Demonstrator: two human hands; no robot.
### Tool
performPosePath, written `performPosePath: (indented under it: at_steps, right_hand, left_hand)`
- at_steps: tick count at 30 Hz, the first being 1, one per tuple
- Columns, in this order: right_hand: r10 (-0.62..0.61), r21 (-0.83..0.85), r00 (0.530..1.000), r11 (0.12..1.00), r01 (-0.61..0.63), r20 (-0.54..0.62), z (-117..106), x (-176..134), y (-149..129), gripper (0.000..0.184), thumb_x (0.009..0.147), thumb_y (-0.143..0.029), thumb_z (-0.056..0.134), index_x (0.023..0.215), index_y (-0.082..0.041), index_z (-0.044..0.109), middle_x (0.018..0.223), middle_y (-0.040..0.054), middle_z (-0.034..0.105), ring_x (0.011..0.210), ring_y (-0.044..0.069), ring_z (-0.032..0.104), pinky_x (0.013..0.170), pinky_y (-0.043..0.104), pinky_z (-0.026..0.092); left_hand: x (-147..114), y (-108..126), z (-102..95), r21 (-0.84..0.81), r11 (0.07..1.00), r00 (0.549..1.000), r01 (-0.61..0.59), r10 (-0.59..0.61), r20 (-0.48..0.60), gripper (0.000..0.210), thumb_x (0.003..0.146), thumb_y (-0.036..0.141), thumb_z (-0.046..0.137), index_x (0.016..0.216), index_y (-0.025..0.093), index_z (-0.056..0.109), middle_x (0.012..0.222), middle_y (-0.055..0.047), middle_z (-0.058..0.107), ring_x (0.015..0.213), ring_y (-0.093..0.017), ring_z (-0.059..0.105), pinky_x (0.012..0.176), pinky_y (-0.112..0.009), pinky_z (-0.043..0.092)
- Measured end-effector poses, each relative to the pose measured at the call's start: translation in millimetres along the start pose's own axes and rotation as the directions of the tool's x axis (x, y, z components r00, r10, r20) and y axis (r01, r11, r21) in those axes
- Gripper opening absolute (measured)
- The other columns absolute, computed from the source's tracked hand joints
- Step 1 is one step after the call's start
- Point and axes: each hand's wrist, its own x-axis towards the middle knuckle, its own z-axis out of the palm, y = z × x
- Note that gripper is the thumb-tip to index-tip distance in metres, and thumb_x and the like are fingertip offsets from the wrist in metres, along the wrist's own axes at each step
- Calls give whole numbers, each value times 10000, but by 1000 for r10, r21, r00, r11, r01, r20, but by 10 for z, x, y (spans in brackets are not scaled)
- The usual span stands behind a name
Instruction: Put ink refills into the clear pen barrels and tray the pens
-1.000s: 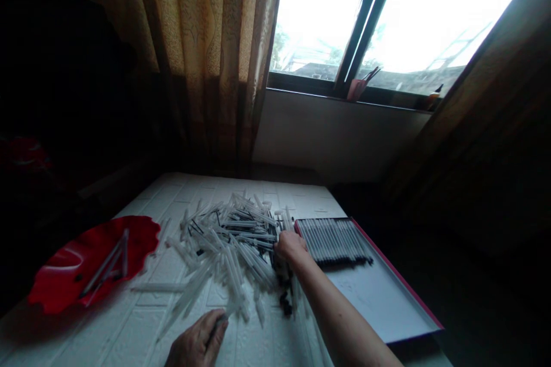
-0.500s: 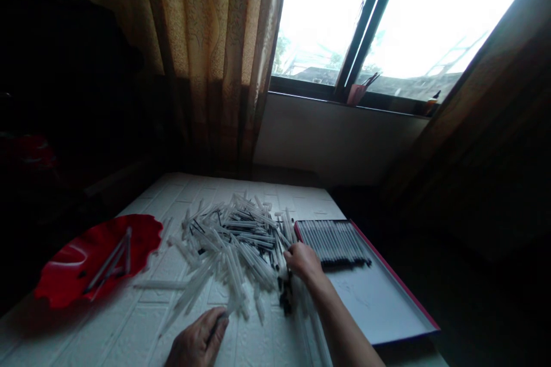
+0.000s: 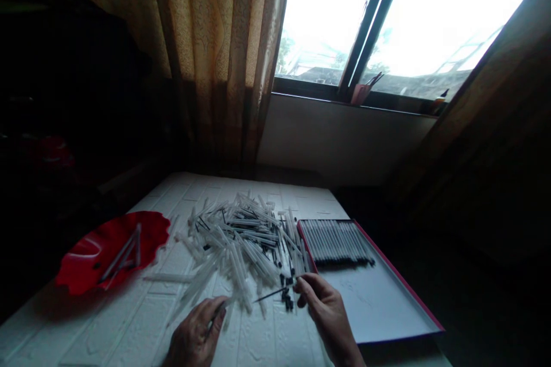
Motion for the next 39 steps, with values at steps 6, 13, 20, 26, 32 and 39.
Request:
performPosePath:
  at_steps: [6,13,20,26,32,39]
  right_hand:
    - [-29,97,998,995,34,-53,55,-93,-89,379,758,-545,716,814,-170,720,591,18,645,486,135,555,370,190,382]
    - [-75,70,995,994,79,-65,41,-89,-195,372,743,-529,730,801,-162,713,649,44,689,533,151,585,477,237,491]
    - [-90,39,992,995,94,-87,56,-89,-165,386,741,-541,719,795,-159,715,649,44,688,546,162,601,506,252,516]
    - [-107,32,992,994,109,-65,83,-88,-159,368,748,-526,721,787,-161,734,653,42,692,547,152,589,512,241,510]
    - [-74,47,996,996,72,52,208,-153,-73,380,725,-532,745,794,-160,777,644,66,707,533,174,624,482,248,526]
    - [-312,-212,917,906,365,247,437,-313,60,230,904,-321,567,903,-223,775,806,82,746,693,209,709,634,267,567]
  left_hand:
    - [-21,-10,-6,63,997,999,-38,37,24,280,988,392,451,1105,257,666,946,-41,776,867,-182,743,822,-250,588]
    - [53,98,-53,54,994,996,-91,92,-18,227,990,332,460,1109,251,636,905,-32,766,824,-169,740,774,-234,589]
    - [126,193,-85,58,990,990,-126,129,-56,223,1002,332,440,1073,237,629,862,-23,762,775,-154,739,738,-218,589]
    - [126,199,-85,84,982,983,-171,175,-50,262,1023,342,389,1079,225,617,853,-27,759,770,-154,739,726,-235,596]
    - [136,265,-109,102,973,977,-208,211,-14,276,1034,324,359,1063,224,614,840,-18,763,755,-159,737,700,-257,590]
    - [135,318,-110,125,961,969,-247,247,14,285,1039,313,340,1067,223,609,821,-10,766,716,-160,732,668,-269,577]
